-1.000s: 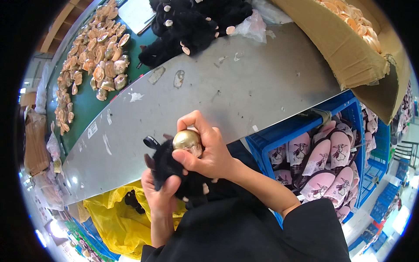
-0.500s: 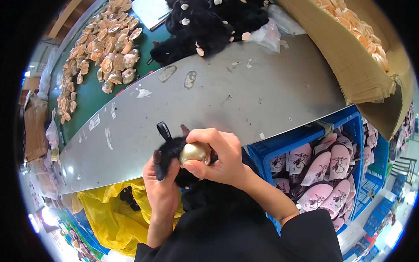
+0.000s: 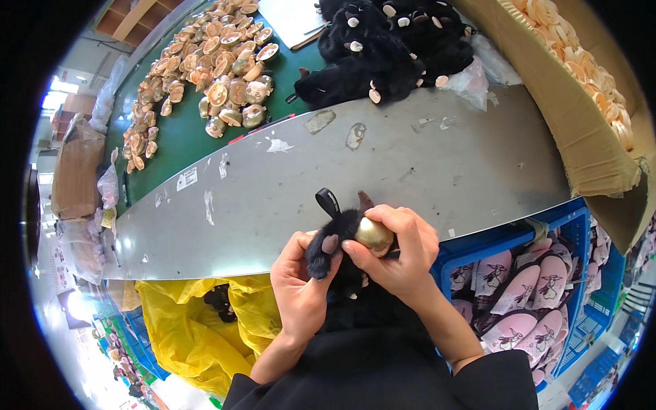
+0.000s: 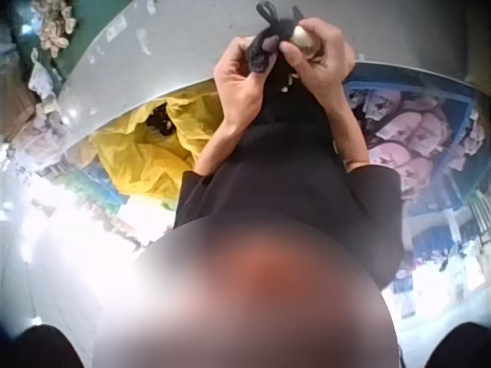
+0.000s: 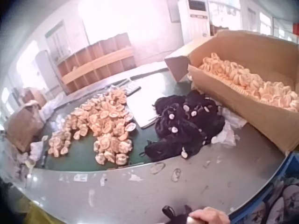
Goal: The person repeatedly picks up black slipper uppers and beige insoles, inserts the insoles into the uppers, and places the assembled slippers into a yellow bag. The process is repeated for multiple units.
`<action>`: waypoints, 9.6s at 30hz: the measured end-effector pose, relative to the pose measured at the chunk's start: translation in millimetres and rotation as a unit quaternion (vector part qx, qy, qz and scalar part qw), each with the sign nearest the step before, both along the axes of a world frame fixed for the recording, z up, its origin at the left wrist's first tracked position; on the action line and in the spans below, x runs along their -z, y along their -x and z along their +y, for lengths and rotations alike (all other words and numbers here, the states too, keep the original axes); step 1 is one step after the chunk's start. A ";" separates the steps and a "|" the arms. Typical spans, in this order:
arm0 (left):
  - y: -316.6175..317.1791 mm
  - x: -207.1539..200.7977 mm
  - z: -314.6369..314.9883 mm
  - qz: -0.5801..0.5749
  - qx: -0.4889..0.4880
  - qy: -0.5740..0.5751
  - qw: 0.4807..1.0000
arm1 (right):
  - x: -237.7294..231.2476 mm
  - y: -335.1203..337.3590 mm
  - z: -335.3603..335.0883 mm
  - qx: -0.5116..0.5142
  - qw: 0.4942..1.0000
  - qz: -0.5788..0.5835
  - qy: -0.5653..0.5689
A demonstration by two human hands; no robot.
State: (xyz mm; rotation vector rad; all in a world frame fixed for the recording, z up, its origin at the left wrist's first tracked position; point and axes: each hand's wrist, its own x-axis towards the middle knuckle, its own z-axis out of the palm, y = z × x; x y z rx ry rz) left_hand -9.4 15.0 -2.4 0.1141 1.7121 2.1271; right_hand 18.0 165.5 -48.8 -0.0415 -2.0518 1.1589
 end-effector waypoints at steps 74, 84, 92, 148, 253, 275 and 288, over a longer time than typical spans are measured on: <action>-4.6 -9.3 -16.7 0.381 -0.036 0.215 0.898 | -71.2 -18.4 -16.0 -0.077 0.994 -0.015 0.074; 11.0 7.5 -11.9 0.433 -0.105 0.226 0.866 | -45.3 -17.4 -33.4 -0.096 0.991 -0.017 0.088; -3.0 0.8 -19.9 0.202 -0.019 -0.004 0.979 | -29.6 -16.7 -12.7 -0.137 0.886 -0.113 0.428; 33.6 -8.2 -30.2 0.251 0.241 0.015 0.937 | -36.8 -30.3 5.4 -0.368 0.584 -0.378 0.618; 10.4 40.6 -63.3 0.012 -0.134 -0.035 0.990 | -27.0 34.7 -59.8 -0.223 0.962 -0.114 0.111; 16.1 27.8 -43.5 0.317 -0.110 0.210 0.918 | -2.9 53.2 -55.3 -0.139 0.983 0.039 0.115; 10.6 56.6 -37.3 0.137 -0.107 0.001 0.985 | -16.4 53.2 -78.4 -0.109 0.990 -0.066 0.058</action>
